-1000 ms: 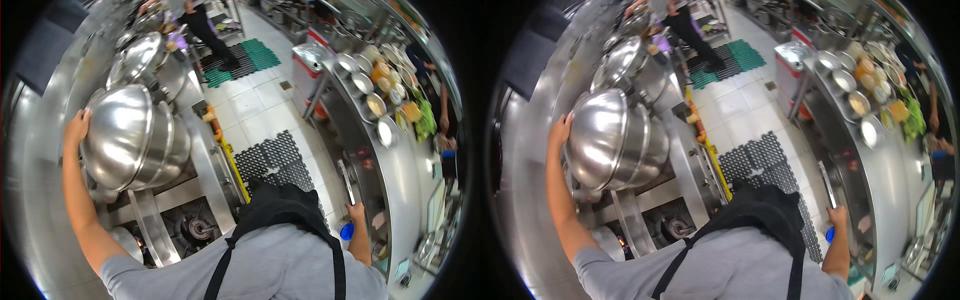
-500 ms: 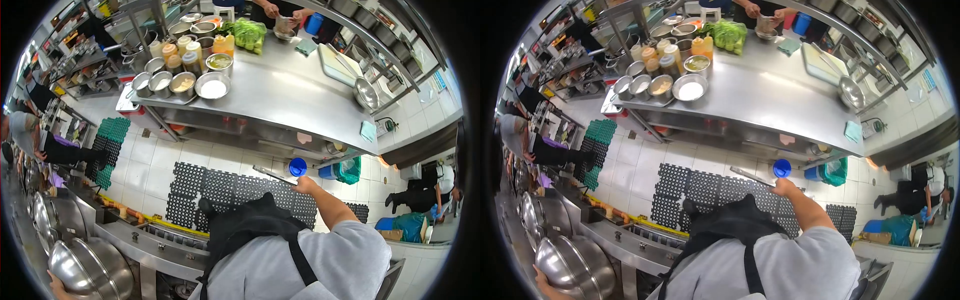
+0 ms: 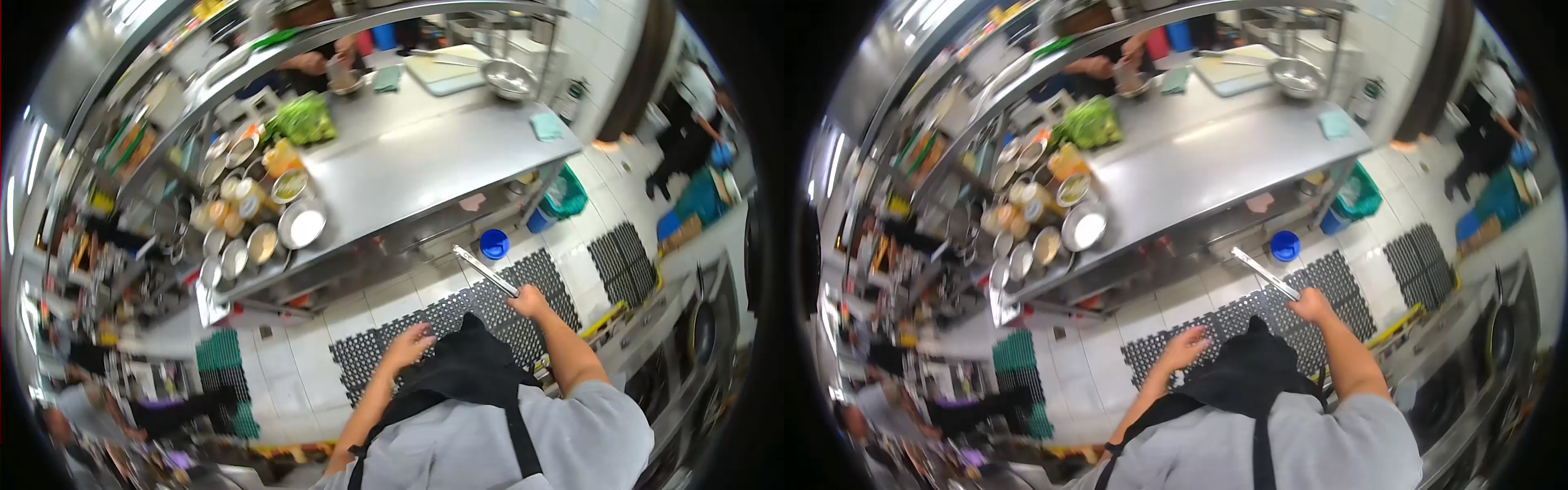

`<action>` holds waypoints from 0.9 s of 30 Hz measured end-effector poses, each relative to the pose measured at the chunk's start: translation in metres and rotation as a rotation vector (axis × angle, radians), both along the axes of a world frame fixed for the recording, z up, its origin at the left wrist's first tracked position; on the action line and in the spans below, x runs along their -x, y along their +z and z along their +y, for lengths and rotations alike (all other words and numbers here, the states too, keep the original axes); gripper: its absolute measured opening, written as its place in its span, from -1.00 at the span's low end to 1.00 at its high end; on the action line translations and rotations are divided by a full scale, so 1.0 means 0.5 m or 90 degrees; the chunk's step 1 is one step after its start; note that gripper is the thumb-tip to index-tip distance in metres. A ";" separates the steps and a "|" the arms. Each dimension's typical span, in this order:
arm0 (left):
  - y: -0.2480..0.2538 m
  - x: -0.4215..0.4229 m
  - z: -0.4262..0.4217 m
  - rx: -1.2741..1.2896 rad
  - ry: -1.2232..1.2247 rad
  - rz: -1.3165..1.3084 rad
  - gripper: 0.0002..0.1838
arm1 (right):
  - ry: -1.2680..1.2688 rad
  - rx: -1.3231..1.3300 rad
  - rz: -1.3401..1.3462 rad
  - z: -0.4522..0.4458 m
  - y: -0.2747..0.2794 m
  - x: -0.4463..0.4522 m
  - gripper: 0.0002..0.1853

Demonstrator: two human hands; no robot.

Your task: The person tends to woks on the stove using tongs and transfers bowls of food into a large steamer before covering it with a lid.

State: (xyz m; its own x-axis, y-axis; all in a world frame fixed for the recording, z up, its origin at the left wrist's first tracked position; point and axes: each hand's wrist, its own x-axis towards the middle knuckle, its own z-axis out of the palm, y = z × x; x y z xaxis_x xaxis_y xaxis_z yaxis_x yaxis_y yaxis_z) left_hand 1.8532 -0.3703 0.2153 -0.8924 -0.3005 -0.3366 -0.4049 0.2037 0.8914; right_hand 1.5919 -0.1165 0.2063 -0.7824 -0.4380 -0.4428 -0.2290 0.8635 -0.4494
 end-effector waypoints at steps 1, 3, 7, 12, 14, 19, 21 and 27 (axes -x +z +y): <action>-0.007 0.078 0.047 -0.080 -0.125 0.067 -0.60 | -0.040 0.048 0.007 0.007 0.057 -0.043 -0.63; 0.131 0.164 0.099 -0.139 -0.324 0.074 -0.66 | -0.106 0.102 0.062 0.058 0.061 -0.078 -0.67; 0.420 0.311 0.104 0.035 -0.527 0.321 -0.80 | -0.316 0.271 0.097 0.171 0.118 -0.136 -0.66; 0.789 0.386 0.247 0.217 -0.445 0.746 -0.86 | -0.587 0.471 0.041 0.310 0.005 -0.096 -0.60; 0.788 0.446 0.314 0.365 -0.493 0.960 -0.87 | -0.626 0.383 0.032 0.350 0.047 -0.045 -0.60; 0.820 0.586 0.472 0.292 -0.543 0.999 -0.90 | -0.567 0.367 0.161 0.473 0.069 0.053 -0.59; 0.837 0.650 0.512 0.280 -0.569 1.014 -0.91 | -0.645 0.412 0.099 0.499 0.061 0.095 -0.61; 0.816 0.845 0.609 0.156 -0.593 1.090 -0.94 | -0.700 0.361 0.073 0.535 0.114 0.239 -0.64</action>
